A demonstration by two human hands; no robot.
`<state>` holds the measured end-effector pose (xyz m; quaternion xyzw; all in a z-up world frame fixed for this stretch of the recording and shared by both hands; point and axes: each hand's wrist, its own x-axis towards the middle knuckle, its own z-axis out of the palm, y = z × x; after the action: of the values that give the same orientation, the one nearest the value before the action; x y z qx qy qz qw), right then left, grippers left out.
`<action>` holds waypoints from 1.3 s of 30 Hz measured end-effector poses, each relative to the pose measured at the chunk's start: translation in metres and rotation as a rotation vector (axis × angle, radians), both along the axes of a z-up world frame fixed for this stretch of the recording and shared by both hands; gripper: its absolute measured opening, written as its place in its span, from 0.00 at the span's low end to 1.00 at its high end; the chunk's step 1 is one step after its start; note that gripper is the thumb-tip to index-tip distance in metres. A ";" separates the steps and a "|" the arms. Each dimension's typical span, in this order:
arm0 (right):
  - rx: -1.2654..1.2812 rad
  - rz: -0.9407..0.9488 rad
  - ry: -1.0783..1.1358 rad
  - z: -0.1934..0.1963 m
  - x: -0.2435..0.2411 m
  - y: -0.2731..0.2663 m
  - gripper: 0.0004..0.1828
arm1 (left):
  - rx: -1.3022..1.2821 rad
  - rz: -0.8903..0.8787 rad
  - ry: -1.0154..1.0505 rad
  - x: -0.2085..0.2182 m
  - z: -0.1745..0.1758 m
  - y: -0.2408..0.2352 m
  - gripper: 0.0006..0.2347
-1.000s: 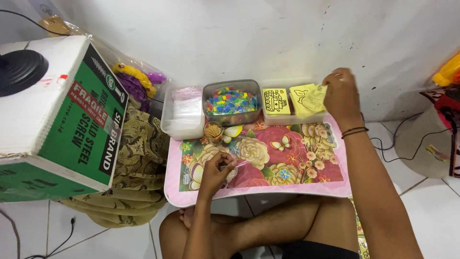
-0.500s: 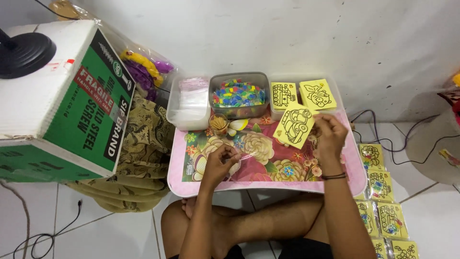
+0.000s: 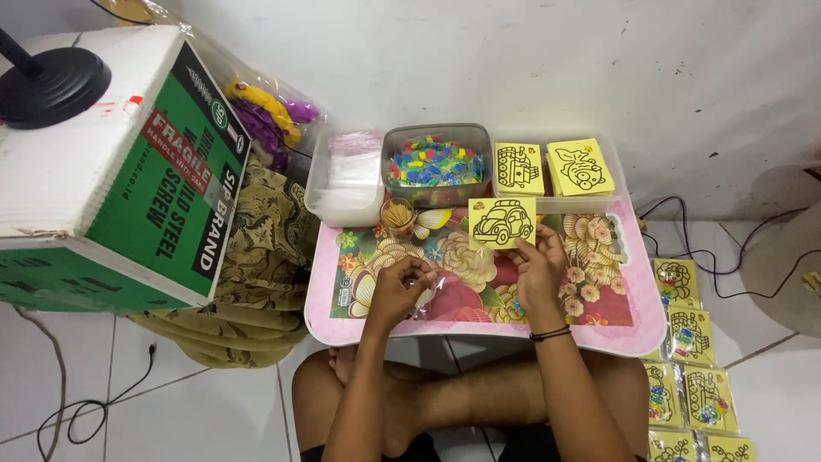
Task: The person sits on the floor and packs small yellow cards with cartoon drawings into clear plastic bags. They place the cards inside the bags, add colorful plastic pieces, and seal them before setting them aside.
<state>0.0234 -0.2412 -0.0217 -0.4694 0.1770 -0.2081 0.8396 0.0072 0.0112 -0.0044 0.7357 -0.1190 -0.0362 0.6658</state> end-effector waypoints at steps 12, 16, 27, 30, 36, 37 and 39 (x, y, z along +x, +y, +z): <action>-0.028 0.059 -0.061 0.007 -0.010 0.000 0.20 | 0.052 0.023 0.005 -0.003 0.005 -0.003 0.05; -0.110 0.096 -0.079 0.001 -0.009 -0.001 0.19 | 0.064 0.019 -0.005 -0.004 0.004 -0.001 0.05; -0.262 0.166 -0.143 0.022 -0.019 0.005 0.28 | 0.027 0.021 0.014 -0.004 0.005 0.002 0.05; -0.338 0.230 -0.138 0.014 -0.016 0.003 0.28 | 0.014 -0.016 0.032 -0.006 0.006 -0.001 0.06; -0.422 0.351 -0.147 0.003 -0.015 -0.001 0.23 | 0.042 -0.060 -0.014 -0.008 0.011 -0.002 0.07; -0.422 0.354 -0.146 0.003 -0.014 -0.002 0.23 | 0.042 -0.058 -0.013 -0.007 0.009 -0.001 0.07; -0.396 0.371 -0.132 0.001 -0.013 -0.003 0.22 | 0.068 -0.056 -0.050 -0.006 0.004 -0.001 0.07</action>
<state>0.0104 -0.2440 -0.0204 -0.6341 -0.0110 -0.1113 0.7651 0.0013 0.0105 0.0000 0.7549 -0.1549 -0.0405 0.6360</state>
